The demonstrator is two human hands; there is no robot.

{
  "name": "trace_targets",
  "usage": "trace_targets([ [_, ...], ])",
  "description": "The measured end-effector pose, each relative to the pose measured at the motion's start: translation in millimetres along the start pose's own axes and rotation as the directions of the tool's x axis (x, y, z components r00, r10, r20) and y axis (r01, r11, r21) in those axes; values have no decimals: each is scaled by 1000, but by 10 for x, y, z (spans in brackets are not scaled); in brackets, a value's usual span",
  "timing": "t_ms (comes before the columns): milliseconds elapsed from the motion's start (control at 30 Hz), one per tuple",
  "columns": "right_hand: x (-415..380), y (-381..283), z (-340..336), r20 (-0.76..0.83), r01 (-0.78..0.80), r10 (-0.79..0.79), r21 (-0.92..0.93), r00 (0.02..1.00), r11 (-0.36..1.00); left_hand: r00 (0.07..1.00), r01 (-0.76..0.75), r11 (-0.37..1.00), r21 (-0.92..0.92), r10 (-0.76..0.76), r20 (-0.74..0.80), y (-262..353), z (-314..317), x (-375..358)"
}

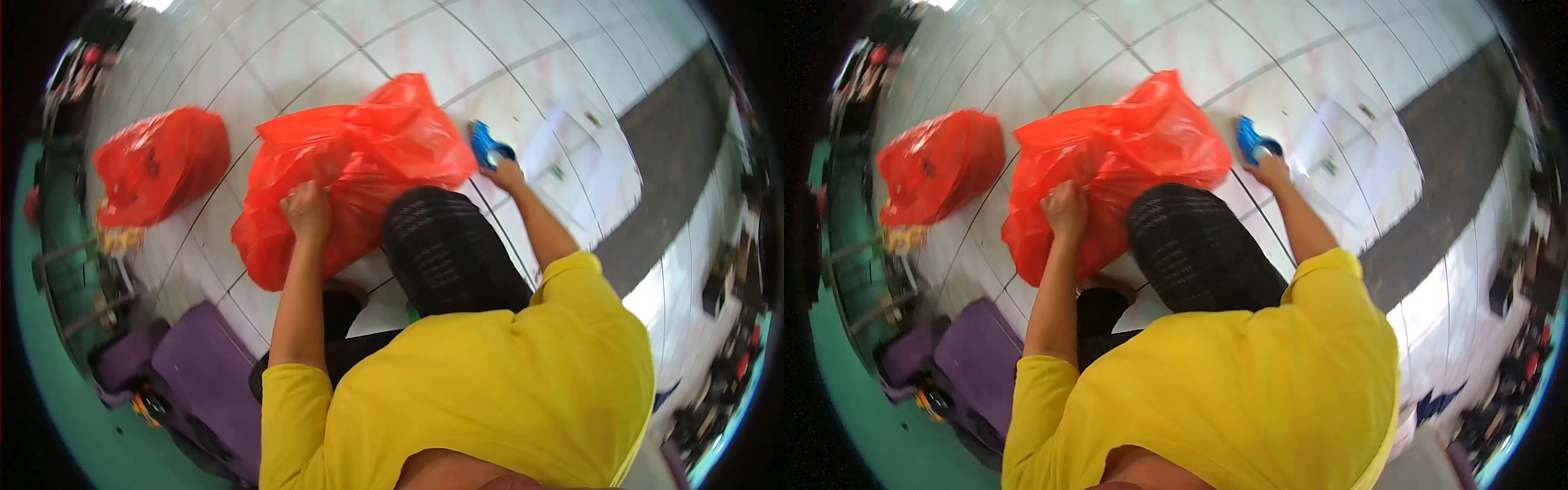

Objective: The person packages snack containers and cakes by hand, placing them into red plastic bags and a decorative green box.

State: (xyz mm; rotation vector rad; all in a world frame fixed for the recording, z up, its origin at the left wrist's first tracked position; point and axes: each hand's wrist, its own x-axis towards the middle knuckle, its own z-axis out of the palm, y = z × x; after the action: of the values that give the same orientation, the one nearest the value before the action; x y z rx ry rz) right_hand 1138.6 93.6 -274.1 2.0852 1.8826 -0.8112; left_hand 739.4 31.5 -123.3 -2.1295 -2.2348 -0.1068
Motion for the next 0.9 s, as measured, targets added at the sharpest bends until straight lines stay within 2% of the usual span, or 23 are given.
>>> trace_targets([
  [67, -157, -268, 192, -199, -64, 41, -112, 979, 992, 996, 16, 999, -39, -13, 91, -11, 70, -20],
  [100, -96, -342, 177, -132, -93, 79, -97, 988, 991, 995, 65, 997, -33, -62, 74, 9, 104, -46],
  [133, -29, -395, 167, -64, -131, 126, -81, 990, 988, 998, 36, 999, -40, -34, 61, 28, 120, -59],
  [200, 60, -457, 128, -132, -94, 84, -78, 988, 992, 999, 18, 999, -41, -16, 42, 52, 120, -54],
  [267, 52, -508, -100, -297, -211, 290, 270, 910, 939, 999, -48, 998, -40, 48, 18, 94, 102, -75],
  [300, 148, -283, -209, -228, -78, 184, 408, 956, 910, 999, -45, 998, -42, 45, 15, 115, 89, -103],
  [333, 208, -79, -297, -177, 40, 67, 544, 982, 838, 999, -45, 995, -85, 47, 20, 128, 76, -121],
  [367, 11, -109, -497, -145, 45, 111, 782, 983, 622, 999, -47, 990, -129, 50, 17, 119, 64, -112],
  [400, -324, -203, -867, -105, 52, 137, 937, 985, 345, 999, -49, 990, -135, 50, 1, 89, 67, -103],
  [467, -945, -440, -1494, -319, 309, 97, 945, 943, 110, 1000, -9, 967, -256, 2, -29, 39, 99, -148],
  [500, -1343, -673, -1854, -388, 384, 35, 920, 921, 83, 999, -6, 964, -267, -4, -34, 26, 68, -154],
  [533, -1701, -915, -2122, -453, 454, -25, 890, 891, 51, 998, 58, 912, -405, -59, 10, 12, 2, -136],
  [567, -1932, -1073, -2261, -461, 462, -29, 885, 887, 59, 993, 120, 839, -531, -105, 58, -8, -59, -101],
  [600, -2113, -1209, -2381, -466, 480, -141, 873, 873, 84, 993, 114, 834, -539, -109, 43, -29, -102, -38],
  [633, -2257, -1341, -2412, -463, 500, -254, 859, 850, 107, 983, 179, 734, -656, -162, 86, -54, -156, 27],
  [667, -2383, -1491, -2366, -388, 454, -374, 884, 842, 106, 969, 237, 613, -753, -208, 136, -78, -214, 68],
  [700, -2409, -1591, -2240, -302, 408, -462, 900, 834, 149, 969, 231, 609, -759, -218, 119, -113, -394, 93],
  [733, -2415, -1720, -2074, -249, 398, -536, 899, 807, 181, 902, 429, 137, -893, -15, 431, -151, -685, 107],
  [767, -2455, -2008, -1671, -193, 313, -531, 939, 825, 145, 780, 624, -324, -711, 302, 548, -222, -949, 54],
  [800, -2445, -2060, -1542, -93, 243, -614, 956, 784, 166, 790, 613, -335, -716, 286, 543, -230, -1119, 12],
  [833, -2414, -2109, -1377, -18, 154, -605, 973, 796, 173, 772, 635, -334, -697, 309, 555, -208, -1260, -57],
  [867, -2419, -2152, -1257, -56, 161, -644, 981, 763, 106, 749, 661, -330, -673, 335, 572, -206, -1319, -119],
  [900, -2428, -2168, -1191, -41, 130, -645, 987, 763, 92, 784, 618, -314, -721, 309, 538, -226, -1265, -115],
])
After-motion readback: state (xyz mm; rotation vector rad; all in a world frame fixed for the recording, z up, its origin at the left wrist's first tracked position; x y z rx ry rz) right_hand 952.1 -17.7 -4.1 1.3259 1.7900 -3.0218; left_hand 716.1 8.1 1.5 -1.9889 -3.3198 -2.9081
